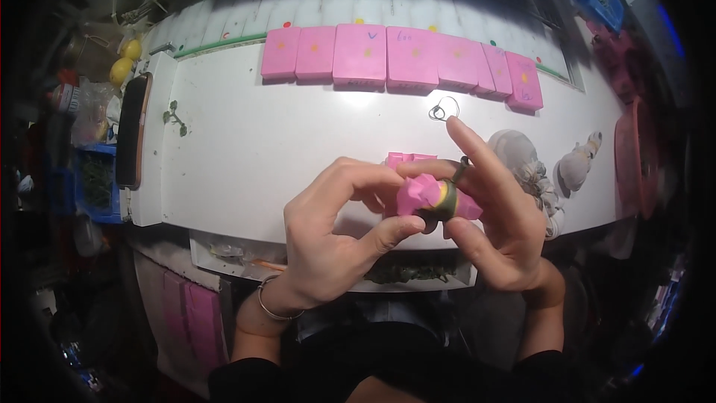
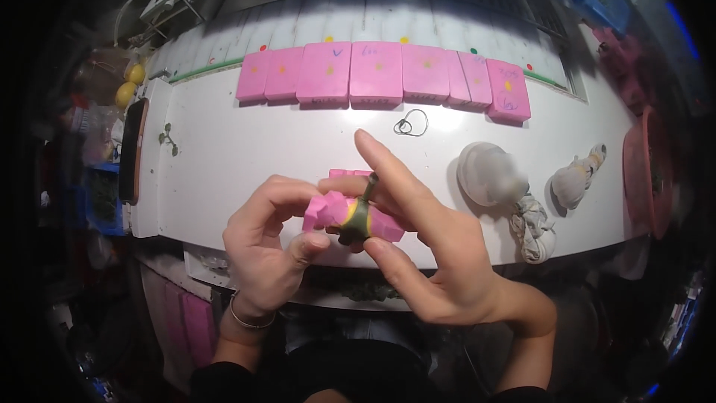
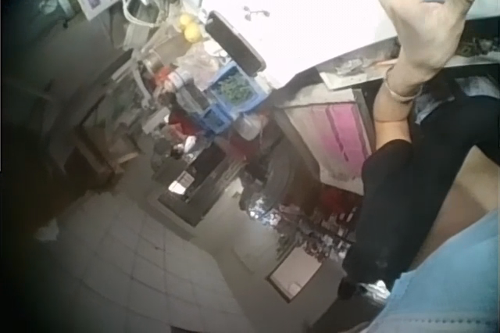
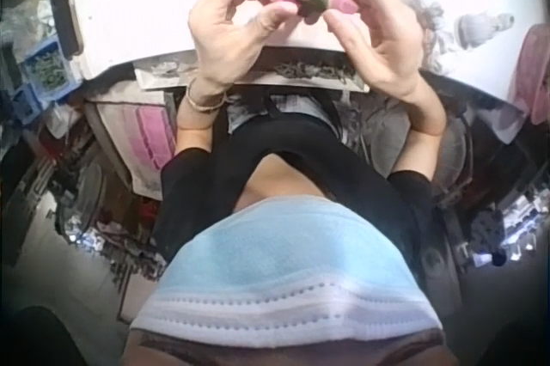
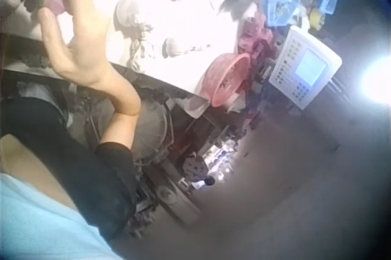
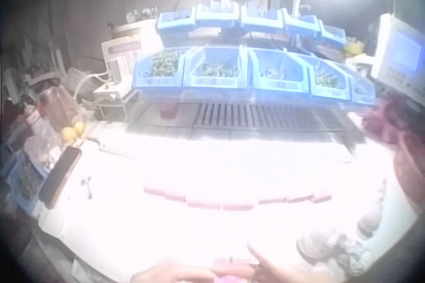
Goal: The person places parts into a pink mold by hand, secures the mold with a rubber band, and سپس aligns it with others on a tray.
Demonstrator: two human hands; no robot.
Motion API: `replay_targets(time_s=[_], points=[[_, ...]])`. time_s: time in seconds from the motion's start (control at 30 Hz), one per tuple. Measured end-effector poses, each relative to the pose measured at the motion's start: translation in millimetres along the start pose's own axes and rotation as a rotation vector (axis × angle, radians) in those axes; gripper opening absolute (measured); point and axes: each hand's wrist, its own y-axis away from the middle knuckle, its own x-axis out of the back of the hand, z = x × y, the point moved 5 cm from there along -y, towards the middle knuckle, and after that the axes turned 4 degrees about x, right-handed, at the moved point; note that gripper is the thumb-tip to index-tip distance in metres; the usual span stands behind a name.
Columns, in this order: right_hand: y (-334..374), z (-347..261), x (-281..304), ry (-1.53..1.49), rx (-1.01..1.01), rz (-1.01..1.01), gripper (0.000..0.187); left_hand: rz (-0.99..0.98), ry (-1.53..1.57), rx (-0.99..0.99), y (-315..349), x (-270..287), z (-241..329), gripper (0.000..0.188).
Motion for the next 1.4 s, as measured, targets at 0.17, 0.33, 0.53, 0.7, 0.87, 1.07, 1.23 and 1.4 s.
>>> replay_targets(time_s=[0.17,0.33,0.53,0.7,0.87,1.07,1.23,1.4], points=[[5.5,-5.5,-4.1,0.215,0.026,-0.006,0.071,-0.032,-0.007,0.055,3.4,-4.6,10.6,0.026],[13.4,0.5,-10.9,-0.315,-0.351,0.104,0.033,0.100,-0.220,-0.143,10.5,-13.1,20.4,0.021],[16.8,2.9,-20.8,-0.586,-0.374,0.123,0.021,0.206,-0.349,-0.393,19.3,-16.9,34.0,0.025],[15.9,5.7,-22.2,-0.462,-0.352,0.177,0.015,-0.024,-0.343,-0.317,13.4,-22.1,31.5,0.031],[17.2,9.7,-21.7,-0.531,-0.381,0.260,0.014,0.001,-0.238,-0.287,11.0,-28.8,34.0,0.034],[24.6,1.9,-32.4,-0.659,-0.423,0.234,0.014,0.094,-0.226,-0.335,22.0,-26.1,34.8,0.036],[29.7,-5.7,-35.4,-0.638,-0.333,0.253,0.015,0.094,-0.161,-0.306,26.9,-22.3,35.4,0.035],[33.3,-7.4,-39.2,-0.642,-0.272,0.279,0.015,0.098,-0.162,-0.332,30.2,-18.3,41.6,0.032]])
